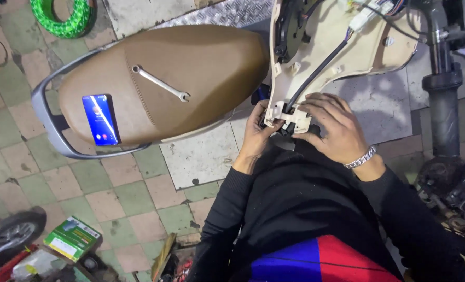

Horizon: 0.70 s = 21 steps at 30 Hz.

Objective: Removing plastic panels and disconnecting electrical wiring harnesses from a scooter's handlebar assembly.

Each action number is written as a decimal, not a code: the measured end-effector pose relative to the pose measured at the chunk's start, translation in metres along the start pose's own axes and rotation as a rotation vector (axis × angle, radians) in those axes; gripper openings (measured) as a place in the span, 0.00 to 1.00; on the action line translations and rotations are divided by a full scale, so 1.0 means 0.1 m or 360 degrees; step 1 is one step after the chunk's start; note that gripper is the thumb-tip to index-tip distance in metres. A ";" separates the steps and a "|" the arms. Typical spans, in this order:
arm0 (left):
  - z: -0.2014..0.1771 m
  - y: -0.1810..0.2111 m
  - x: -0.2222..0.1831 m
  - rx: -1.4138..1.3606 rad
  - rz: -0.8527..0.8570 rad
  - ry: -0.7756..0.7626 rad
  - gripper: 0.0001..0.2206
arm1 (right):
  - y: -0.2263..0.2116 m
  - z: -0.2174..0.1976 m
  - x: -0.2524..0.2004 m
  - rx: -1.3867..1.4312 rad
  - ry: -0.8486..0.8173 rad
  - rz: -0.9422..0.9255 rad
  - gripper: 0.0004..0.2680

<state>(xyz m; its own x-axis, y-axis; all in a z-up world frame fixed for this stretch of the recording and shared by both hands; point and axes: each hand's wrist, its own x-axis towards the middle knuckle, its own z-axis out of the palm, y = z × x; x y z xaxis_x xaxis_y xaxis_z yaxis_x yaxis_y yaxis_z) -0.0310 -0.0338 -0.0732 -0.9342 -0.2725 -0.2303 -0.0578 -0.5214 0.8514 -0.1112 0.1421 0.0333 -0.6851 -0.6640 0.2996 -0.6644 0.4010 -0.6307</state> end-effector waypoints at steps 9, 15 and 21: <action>-0.04 -0.14 -0.01 -0.0130 -0.0029 -0.0031 0.17 | 0.10 -0.15 0.05 0.0155 0.0059 0.0042 0.23; -0.04 -0.35 0.07 -0.0183 -0.0228 -0.0136 0.20 | 0.75 -0.31 0.41 0.1208 0.0671 0.0778 0.29; -0.01 -0.61 0.15 0.0203 -0.0508 0.0127 0.35 | 0.94 -0.27 0.62 0.1757 0.0369 0.1267 0.03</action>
<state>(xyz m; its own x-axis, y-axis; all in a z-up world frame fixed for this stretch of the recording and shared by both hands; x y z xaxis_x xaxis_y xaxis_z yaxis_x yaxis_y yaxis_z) -0.0415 -0.0069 -0.1296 -0.8319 -0.1770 -0.5259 -0.3905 -0.4868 0.7814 -0.2242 0.1553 0.0122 -0.8707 -0.3311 -0.3637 0.4308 -0.1565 -0.8888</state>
